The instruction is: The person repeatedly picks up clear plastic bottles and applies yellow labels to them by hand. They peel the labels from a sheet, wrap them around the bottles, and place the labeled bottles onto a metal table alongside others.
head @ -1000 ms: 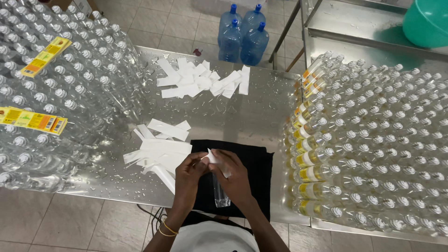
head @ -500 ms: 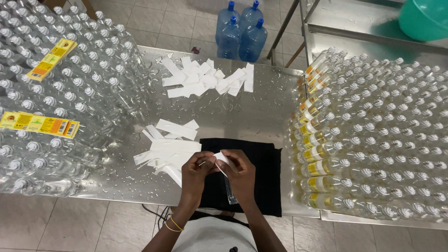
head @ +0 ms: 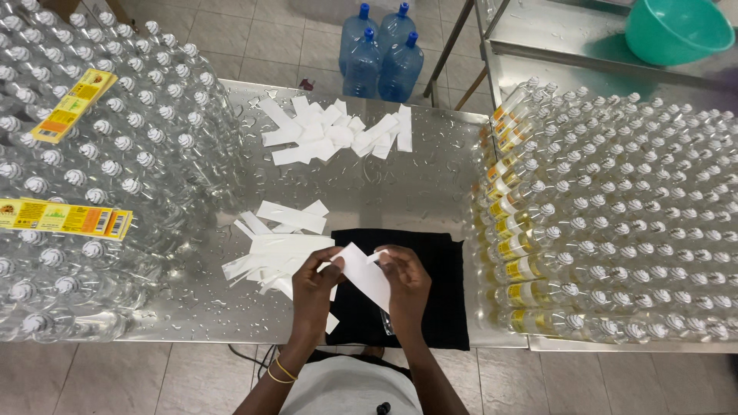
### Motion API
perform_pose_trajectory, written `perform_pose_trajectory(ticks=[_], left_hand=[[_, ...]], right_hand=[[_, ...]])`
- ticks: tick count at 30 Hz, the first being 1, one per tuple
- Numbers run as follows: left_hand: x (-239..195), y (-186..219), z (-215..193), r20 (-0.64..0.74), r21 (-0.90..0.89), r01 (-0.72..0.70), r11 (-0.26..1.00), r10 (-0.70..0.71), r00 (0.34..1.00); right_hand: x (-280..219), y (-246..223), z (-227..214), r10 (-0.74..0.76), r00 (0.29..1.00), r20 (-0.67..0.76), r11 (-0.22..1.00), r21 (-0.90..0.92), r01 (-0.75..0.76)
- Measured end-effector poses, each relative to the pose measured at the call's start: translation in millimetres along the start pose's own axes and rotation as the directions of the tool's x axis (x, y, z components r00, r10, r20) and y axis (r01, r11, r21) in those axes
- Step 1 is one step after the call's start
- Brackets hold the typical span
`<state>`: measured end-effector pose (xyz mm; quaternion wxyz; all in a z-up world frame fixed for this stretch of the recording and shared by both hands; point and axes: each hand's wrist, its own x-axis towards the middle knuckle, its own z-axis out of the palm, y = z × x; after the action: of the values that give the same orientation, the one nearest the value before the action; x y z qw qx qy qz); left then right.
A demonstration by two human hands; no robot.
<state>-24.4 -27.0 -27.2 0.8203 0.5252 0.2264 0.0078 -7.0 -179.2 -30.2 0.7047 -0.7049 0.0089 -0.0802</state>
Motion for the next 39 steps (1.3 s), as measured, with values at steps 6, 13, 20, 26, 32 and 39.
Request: perform_pose_trajectory(ticks=[6,13,20,26,32,39], left_hand=[[17,8,-11,-0.262,-0.185,-0.134,0.974,0.082,0.962],[14,4,-9,-0.081,0.053,-0.181,0.982,0.185,0.979],[24,-20,-13,0.157,0.027,-0.204,0.979,0.197,0.968],[18,-13,0,0.131,0.190,-0.329,0.925,0.308,0.942],[-12,-9,20,0.203,0.366,-0.494,0.789,0.450,0.870],[0,-41,35,0.155,0.248,-0.404,0.880,0.376,0.914]], right_hand=[[-15,19,-42,0.060,0.978,0.199,0.996,-0.074,-0.046],[15,-39,-28,0.172,0.953,0.251,0.980,-0.139,-0.140],[30,-5,-23,0.145,0.926,0.348,0.989,-0.027,-0.145],[31,7,-32,0.258,0.900,0.352,0.952,0.066,-0.298],[30,-4,-31,0.272,0.939,0.209,0.959,0.024,-0.283],[26,1,-34,0.108,0.946,0.304,0.993,0.003,-0.114]])
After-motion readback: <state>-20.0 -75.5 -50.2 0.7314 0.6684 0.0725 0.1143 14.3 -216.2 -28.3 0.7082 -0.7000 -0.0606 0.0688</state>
